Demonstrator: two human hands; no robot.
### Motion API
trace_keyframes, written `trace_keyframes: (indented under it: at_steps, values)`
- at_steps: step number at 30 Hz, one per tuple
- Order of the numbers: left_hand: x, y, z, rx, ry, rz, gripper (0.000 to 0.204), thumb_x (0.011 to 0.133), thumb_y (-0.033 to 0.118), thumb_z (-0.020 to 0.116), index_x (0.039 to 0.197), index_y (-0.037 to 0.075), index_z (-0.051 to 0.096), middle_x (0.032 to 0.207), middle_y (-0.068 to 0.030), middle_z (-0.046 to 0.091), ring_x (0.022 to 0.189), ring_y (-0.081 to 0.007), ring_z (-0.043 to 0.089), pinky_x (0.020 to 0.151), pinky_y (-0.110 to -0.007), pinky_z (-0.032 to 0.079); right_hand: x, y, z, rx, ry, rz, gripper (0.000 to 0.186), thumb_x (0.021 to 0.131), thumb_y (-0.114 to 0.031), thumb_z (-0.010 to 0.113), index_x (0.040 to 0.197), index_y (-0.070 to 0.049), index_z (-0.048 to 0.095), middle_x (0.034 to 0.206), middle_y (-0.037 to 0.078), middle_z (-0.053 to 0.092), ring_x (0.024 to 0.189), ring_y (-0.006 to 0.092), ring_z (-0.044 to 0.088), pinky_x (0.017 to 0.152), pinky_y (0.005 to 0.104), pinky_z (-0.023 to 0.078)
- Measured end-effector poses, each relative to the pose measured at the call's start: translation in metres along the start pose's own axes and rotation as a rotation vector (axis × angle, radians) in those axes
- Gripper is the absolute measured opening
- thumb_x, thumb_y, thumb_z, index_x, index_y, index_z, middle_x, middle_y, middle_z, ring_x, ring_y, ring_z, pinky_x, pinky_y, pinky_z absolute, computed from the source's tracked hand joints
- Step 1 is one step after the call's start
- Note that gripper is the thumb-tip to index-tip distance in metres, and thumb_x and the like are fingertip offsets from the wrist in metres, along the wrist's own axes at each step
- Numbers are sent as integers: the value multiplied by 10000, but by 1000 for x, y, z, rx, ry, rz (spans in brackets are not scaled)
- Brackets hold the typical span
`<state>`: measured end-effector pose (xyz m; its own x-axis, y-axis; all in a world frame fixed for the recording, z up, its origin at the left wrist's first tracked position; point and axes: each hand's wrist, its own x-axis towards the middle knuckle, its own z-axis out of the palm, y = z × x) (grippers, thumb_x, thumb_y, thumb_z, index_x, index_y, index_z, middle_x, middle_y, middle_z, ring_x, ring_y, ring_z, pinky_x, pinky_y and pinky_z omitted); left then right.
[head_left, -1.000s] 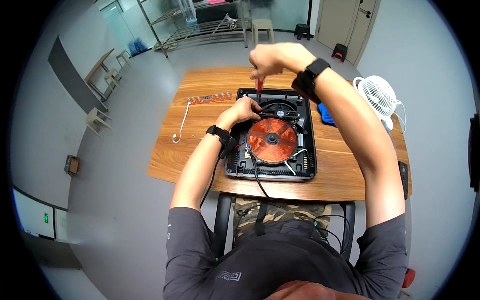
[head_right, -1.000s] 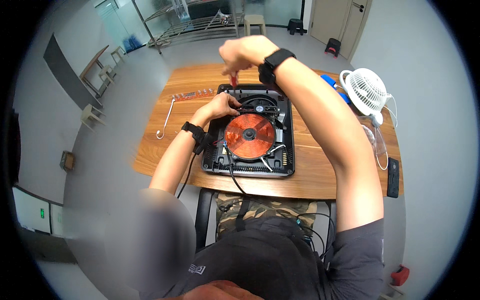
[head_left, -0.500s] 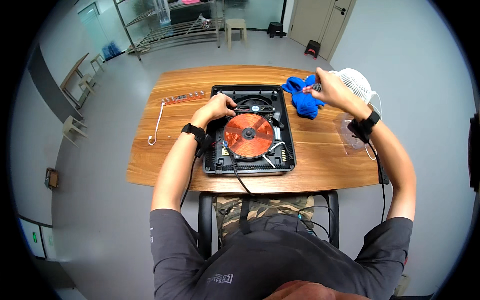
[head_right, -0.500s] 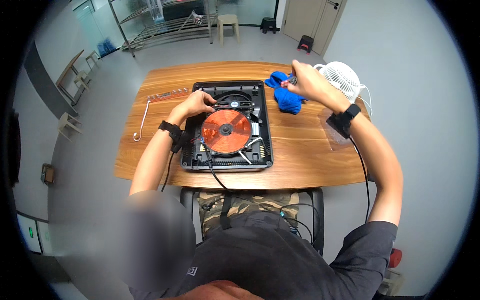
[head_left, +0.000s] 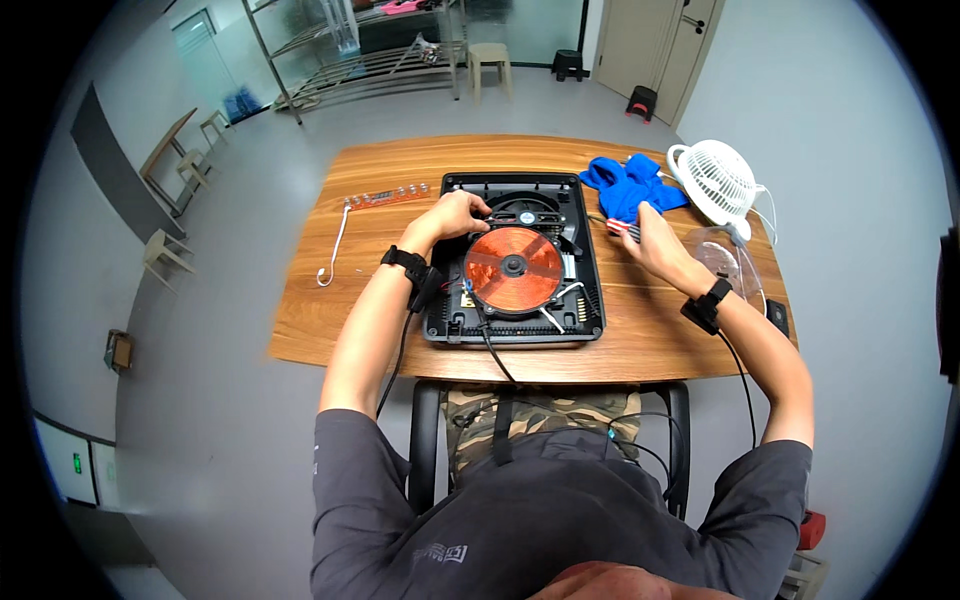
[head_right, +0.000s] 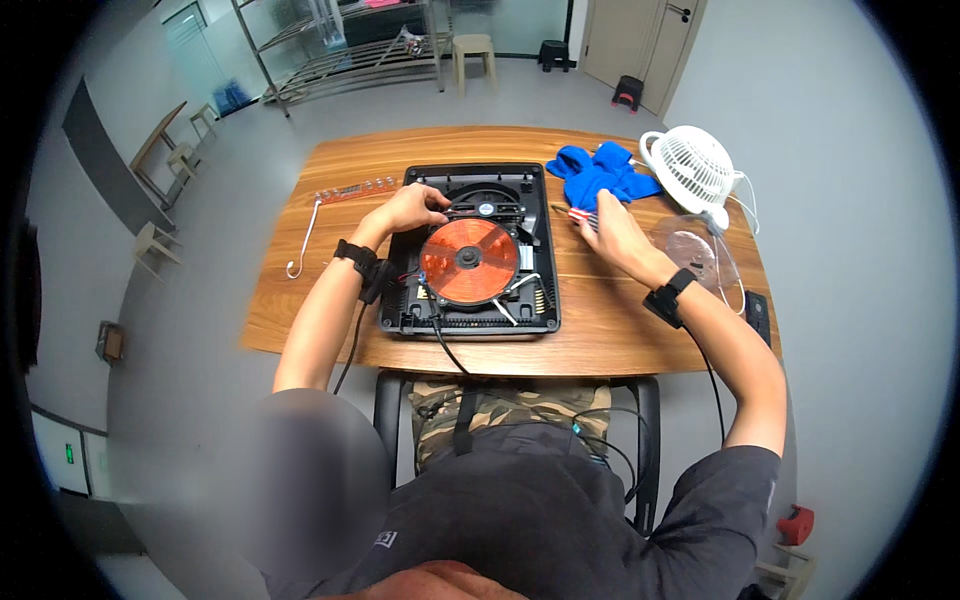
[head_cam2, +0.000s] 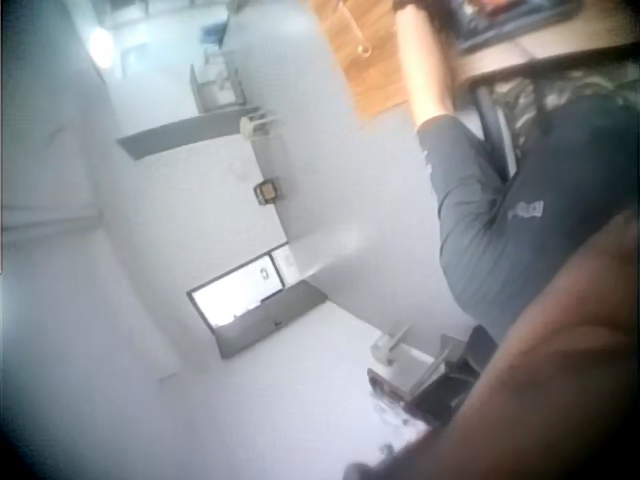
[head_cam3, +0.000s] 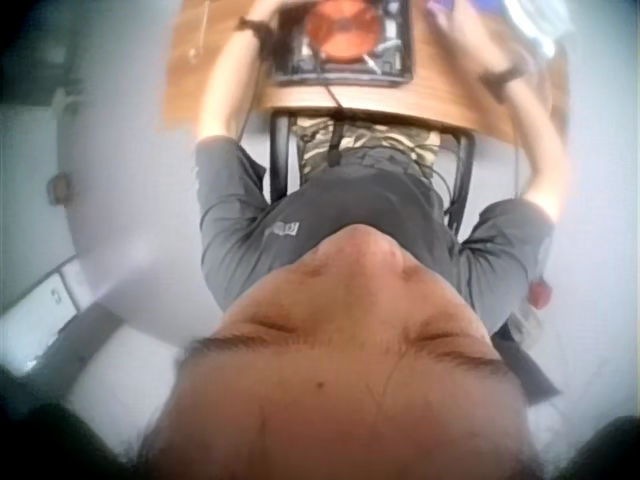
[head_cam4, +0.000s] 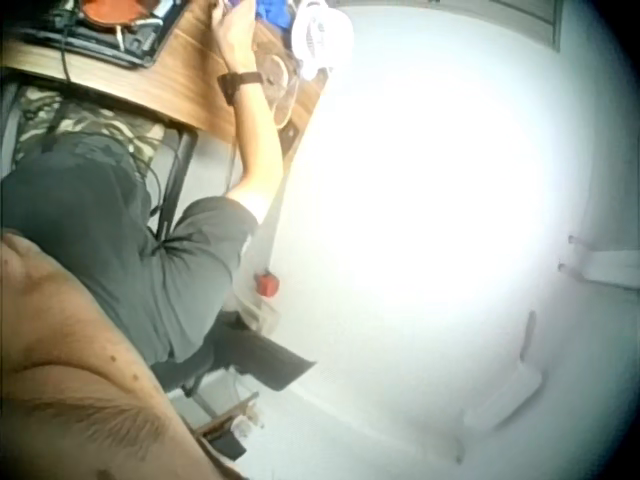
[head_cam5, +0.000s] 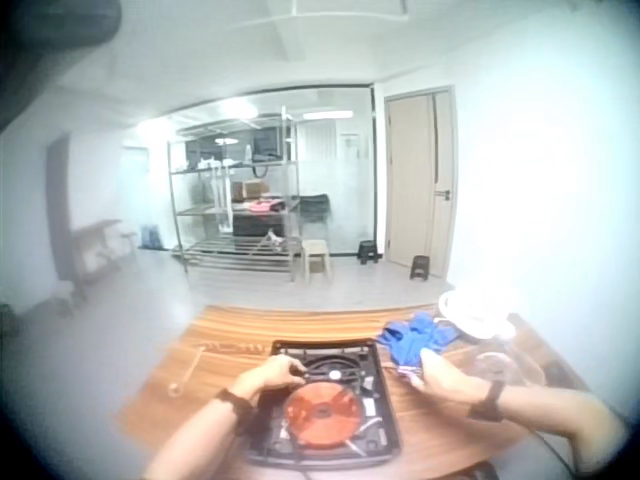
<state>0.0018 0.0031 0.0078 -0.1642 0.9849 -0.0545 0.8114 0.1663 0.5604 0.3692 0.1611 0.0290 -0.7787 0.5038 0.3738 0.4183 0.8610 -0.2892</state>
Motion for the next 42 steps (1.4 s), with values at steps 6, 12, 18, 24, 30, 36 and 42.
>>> trace_keyframes:
  at_steps: [6,12,18,24,30,36,42]
  values:
    - [-15,10,-11,24,20,86,463,860,257,750,1271,66,658,1208,-186,687,1121,-288,661,958,-376,518,-11,15,18,-14,-185,116,435,852,-216,695,1056,50,418,966,340,596,890,514,600,765,555,494]
    - [-49,-9,-58,61,146,35,362,858,218,712,1172,38,703,1081,-193,721,1007,-291,705,896,-368,552,-15,0,25,-112,-340,219,484,825,-245,693,1115,34,424,960,342,620,884,519,621,795,571,510]
    - [-103,-85,-104,383,269,-196,333,855,174,665,1161,51,706,1117,-193,699,1064,-347,656,942,-420,521,-14,2,34,-198,-364,207,537,821,-311,693,1162,17,439,973,299,651,891,476,657,781,548,534]
    - [-99,-118,-114,513,214,-307,397,846,140,664,1241,100,669,1257,-178,641,1171,-337,598,1014,-414,486,-13,11,27,-209,-413,229,548,860,-413,684,1131,20,486,991,290,656,920,463,659,799,527,533]
    - [-50,-132,-102,617,143,-331,485,858,171,713,1329,146,599,1385,-112,557,1244,-299,553,1047,-419,468,4,4,-1,-217,-356,256,526,905,-455,651,1082,24,523,988,274,657,927,449,654,801,524,527]
    - [-17,-136,-93,633,135,-304,512,861,256,736,1337,141,585,1323,-98,585,1277,-286,528,1019,-479,444,24,10,-9,-221,-294,147,440,903,-368,657,1073,17,529,992,248,658,945,419,649,800,504,529]
    - [-3,-145,-81,600,92,-320,380,901,255,698,1256,133,644,1300,-107,592,1237,-312,547,1020,-478,439,48,3,2,-289,-345,84,408,892,-334,660,1082,5,534,1008,221,658,933,396,663,779,494,541]
